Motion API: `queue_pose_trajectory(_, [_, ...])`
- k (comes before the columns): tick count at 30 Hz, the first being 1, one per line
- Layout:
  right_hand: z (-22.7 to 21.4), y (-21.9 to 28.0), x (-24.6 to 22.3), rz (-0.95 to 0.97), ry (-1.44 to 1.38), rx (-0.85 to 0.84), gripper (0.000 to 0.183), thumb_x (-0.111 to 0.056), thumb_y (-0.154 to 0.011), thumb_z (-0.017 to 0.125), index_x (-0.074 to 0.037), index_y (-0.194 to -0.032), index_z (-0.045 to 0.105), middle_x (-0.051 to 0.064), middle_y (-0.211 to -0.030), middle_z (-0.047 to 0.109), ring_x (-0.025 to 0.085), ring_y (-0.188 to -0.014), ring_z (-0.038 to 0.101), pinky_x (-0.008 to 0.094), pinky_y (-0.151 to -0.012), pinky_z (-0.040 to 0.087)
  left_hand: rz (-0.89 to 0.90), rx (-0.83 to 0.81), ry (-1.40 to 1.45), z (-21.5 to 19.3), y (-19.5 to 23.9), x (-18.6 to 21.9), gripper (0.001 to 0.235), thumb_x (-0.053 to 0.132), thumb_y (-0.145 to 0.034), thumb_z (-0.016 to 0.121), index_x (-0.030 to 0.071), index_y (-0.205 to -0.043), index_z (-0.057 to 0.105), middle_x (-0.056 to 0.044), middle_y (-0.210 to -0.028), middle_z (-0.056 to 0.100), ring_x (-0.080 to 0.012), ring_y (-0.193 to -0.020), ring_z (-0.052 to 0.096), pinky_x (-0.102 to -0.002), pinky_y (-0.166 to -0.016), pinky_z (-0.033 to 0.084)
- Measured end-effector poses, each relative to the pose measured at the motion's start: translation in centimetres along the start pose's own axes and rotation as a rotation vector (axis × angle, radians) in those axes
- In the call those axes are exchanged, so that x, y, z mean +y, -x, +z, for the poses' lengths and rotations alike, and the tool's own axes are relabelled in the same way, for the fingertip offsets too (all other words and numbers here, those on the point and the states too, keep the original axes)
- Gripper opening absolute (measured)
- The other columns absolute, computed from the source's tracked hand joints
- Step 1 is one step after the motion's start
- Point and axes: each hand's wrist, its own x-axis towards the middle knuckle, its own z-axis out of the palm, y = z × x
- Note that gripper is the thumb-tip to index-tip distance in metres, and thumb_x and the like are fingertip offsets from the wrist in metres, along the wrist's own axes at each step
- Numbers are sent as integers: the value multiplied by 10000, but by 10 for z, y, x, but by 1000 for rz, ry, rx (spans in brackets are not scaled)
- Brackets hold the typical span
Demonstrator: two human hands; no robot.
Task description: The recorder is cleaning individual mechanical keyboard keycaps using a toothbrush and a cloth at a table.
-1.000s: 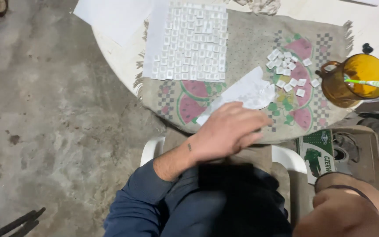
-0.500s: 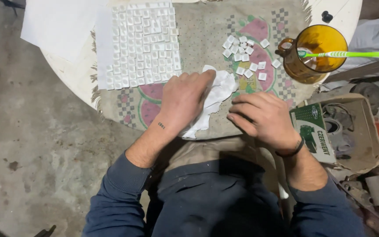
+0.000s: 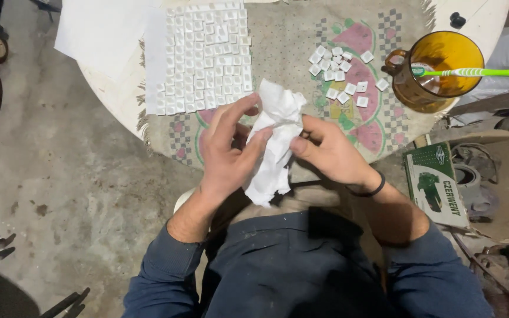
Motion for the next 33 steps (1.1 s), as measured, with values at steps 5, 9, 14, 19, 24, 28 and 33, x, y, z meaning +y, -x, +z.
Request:
queue_pose_trajectory(5, [0, -4, -1, 242, -391, 73, 355, -216, -953, 717, -1, -1228, 653, 34, -922, 701, 79, -710, 610, 248, -593, 472, 76, 55, -2, -12, 11, -8, 532, 54, -968, 787, 78, -1442, 547, -85, -1305, 609, -90, -928, 614, -213, -704, 523])
queue_pose_trajectory(9, [-8, -4, -5, 188, -486, 117, 366, -151, -933, 724, -25, -1259, 617, -6, -902, 682, 44, -664, 569, 208, -551, 429, 26, 75, 50, -15, 18, -14, 489, 25, -974, 770, 58, -1417, 565, -94, -1329, 580, -92, -919, 610, -227, -727, 535])
queue_pose_trajectory(14, [-25, -2, 20, 206, -379, 176, 227, -149, -969, 720, -24, -1102, 586, -10, -816, 656, 46, -629, 556, 210, -532, 414, 95, 112, -7, -14, 24, -30, 406, -18, -999, 726, 69, -1379, 610, -91, -1291, 598, -104, -952, 637, -222, -736, 561])
queue_pose_trajectory(19, [-31, -3, 11, 111, -45, 316, 187, -163, -986, 739, -22, -999, 616, -40, -769, 607, 34, -642, 535, 206, -568, 408, 160, 0, -441, -18, 12, -22, 393, 31, -927, 736, 106, -1309, 676, -105, -1334, 624, -217, -1033, 650, -347, -825, 565])
queue_pose_trajectory(24, [-28, 10, -7, 71, 290, 329, 177, -173, -949, 777, -17, -975, 700, -10, -736, 624, 49, -648, 522, 226, -586, 421, 253, -110, -725, -8, 4, -24, 390, 284, -948, 754, 138, -1301, 675, -129, -1464, 552, -355, -1328, 484, -532, -1084, 397])
queue_pose_trajectory(28, [-32, 20, -19, 81, 477, 256, 169, -194, -900, 794, -45, -972, 757, 27, -714, 677, 82, -622, 591, 257, -584, 468, 273, -302, -739, 12, -4, -21, 607, 514, -930, 710, 106, -1372, 628, -156, -1525, 506, -384, -1462, 375, -647, -1211, 209])
queue_pose_trajectory(33, [-54, 31, -24, 9, 522, 270, 169, -202, -915, 781, -56, -999, 758, 40, -790, 714, 99, -666, 639, 261, -622, 501, 283, -475, -678, 21, -5, -16, 739, 581, -915, 688, 66, -1434, 581, -142, -1465, 551, -361, -1435, 423, -686, -1215, 165])
